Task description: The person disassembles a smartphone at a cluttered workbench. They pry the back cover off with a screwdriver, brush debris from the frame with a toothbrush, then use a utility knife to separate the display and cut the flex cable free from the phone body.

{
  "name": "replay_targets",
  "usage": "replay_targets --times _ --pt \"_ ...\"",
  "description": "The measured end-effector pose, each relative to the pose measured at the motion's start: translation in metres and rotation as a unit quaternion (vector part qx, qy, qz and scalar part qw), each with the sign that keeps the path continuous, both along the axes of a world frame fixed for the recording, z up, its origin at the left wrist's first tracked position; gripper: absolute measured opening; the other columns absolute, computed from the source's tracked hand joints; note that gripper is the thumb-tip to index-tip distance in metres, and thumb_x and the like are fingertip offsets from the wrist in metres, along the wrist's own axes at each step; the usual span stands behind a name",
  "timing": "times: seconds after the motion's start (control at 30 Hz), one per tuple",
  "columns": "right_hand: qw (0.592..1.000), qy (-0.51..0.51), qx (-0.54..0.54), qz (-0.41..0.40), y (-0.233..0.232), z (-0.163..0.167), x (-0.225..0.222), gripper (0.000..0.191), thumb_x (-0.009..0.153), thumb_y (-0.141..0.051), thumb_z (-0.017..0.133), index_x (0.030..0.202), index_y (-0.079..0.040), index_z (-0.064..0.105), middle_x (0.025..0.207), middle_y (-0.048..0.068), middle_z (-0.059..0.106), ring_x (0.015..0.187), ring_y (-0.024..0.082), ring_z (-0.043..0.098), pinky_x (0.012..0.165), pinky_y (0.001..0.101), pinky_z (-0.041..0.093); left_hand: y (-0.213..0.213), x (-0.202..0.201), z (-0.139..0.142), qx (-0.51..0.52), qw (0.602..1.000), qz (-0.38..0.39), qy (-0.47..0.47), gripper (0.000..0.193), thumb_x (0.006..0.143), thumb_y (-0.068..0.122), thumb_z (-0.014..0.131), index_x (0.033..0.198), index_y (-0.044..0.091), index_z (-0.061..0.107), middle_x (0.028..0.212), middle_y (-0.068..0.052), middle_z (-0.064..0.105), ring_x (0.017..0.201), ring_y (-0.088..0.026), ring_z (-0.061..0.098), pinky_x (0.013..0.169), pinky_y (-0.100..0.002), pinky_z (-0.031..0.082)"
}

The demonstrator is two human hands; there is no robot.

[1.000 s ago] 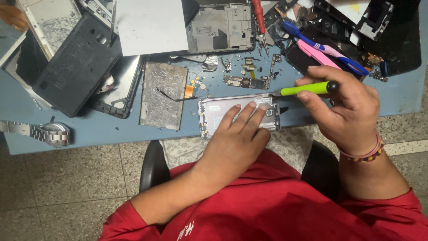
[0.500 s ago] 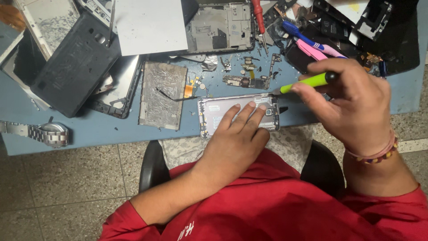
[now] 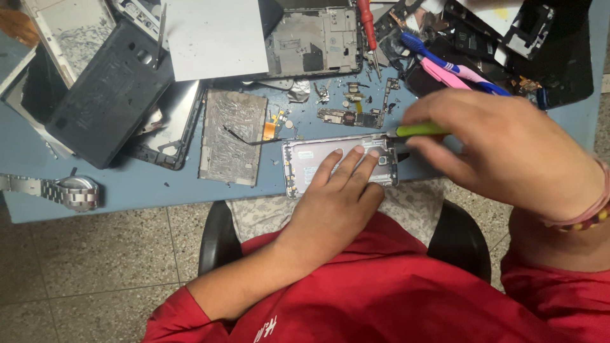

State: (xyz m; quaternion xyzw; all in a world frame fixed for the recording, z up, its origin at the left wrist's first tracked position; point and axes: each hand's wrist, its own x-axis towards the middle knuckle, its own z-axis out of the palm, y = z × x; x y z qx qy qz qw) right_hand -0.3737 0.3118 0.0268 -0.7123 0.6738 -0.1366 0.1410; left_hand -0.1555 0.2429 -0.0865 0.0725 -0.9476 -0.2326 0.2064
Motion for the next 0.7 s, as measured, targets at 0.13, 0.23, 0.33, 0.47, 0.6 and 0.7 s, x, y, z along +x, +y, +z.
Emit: replay_targets --times 0.13,0.23,0.33,0.47,0.6,0.7 --pt "0.975 0.138 0.144 -0.098 0.0006 0.0003 0.0009 0.028 0.091 -0.031 0.073 0.113 -0.014 0.073 0.096 0.003 0.075 0.086 0.024 0.073 0.072 0.0358 0.059 0.0006 0.0006 -0.0008 0.002 1.0 0.0 0.0 0.01 0.095 0.018 0.064 0.095 0.007 0.062 0.141 -0.023 0.061 0.137 -0.038 0.057 0.118 -0.052 0.039" --pt "0.996 0.072 0.052 -0.024 0.0012 0.0013 -0.001 0.023 0.087 -0.023 0.074 0.106 -0.01 0.072 0.099 0.006 0.074 0.086 0.027 0.072 0.068 0.0379 0.057 0.0 -0.0003 -0.0013 -0.002 1.0 -0.003 -0.001 0.01 0.095 0.018 0.063 0.094 0.008 0.061 0.141 -0.022 0.062 0.137 -0.037 0.057 0.118 -0.052 0.039" --pt "0.992 0.102 0.069 -0.03 0.0015 0.0011 -0.0016 0.035 0.087 -0.03 0.073 0.116 -0.012 0.071 0.1 0.005 0.074 0.088 0.025 0.072 0.068 0.0363 0.057 0.0 0.0 -0.001 -0.004 1.0 -0.004 -0.003 0.01 0.094 0.017 0.063 0.094 0.008 0.062 0.141 -0.022 0.062 0.137 -0.038 0.057 0.118 -0.052 0.039" --pt "0.983 0.14 0.114 -0.038 0.0001 0.0018 -0.0012 0.031 0.089 -0.029 0.073 0.116 -0.015 0.072 0.101 0.003 0.075 0.09 0.024 0.073 0.069 0.0375 0.058 -0.0006 0.0002 -0.0005 -0.002 1.0 -0.004 -0.004 0.009 0.094 0.017 0.063 0.094 0.008 0.062 0.141 -0.022 0.061 0.137 -0.038 0.056 0.118 -0.052 0.039" --pt "0.996 0.089 0.019 0.007 -0.0033 0.0042 -0.0008 0.045 0.085 -0.034 0.074 0.119 -0.006 0.068 0.108 0.01 0.073 0.093 0.028 0.07 0.07 0.0386 0.058 0.0002 -0.0005 -0.0005 -0.003 1.0 0.0 0.0 0.01 0.095 0.017 0.063 0.095 0.008 0.062 0.14 -0.022 0.062 0.137 -0.038 0.057 0.118 -0.052 0.039" --pt "0.923 0.259 0.274 -0.082 -0.0049 0.006 0.0003 0.042 0.097 -0.046 0.061 0.136 -0.028 0.065 0.1 -0.001 0.075 0.092 0.017 0.075 0.077 0.0316 0.06 0.0007 -0.0005 -0.0006 -0.006 1.0 0.002 -0.006 0.01 0.095 0.018 0.063 0.094 0.008 0.062 0.14 -0.022 0.062 0.136 -0.038 0.058 0.118 -0.052 0.039"
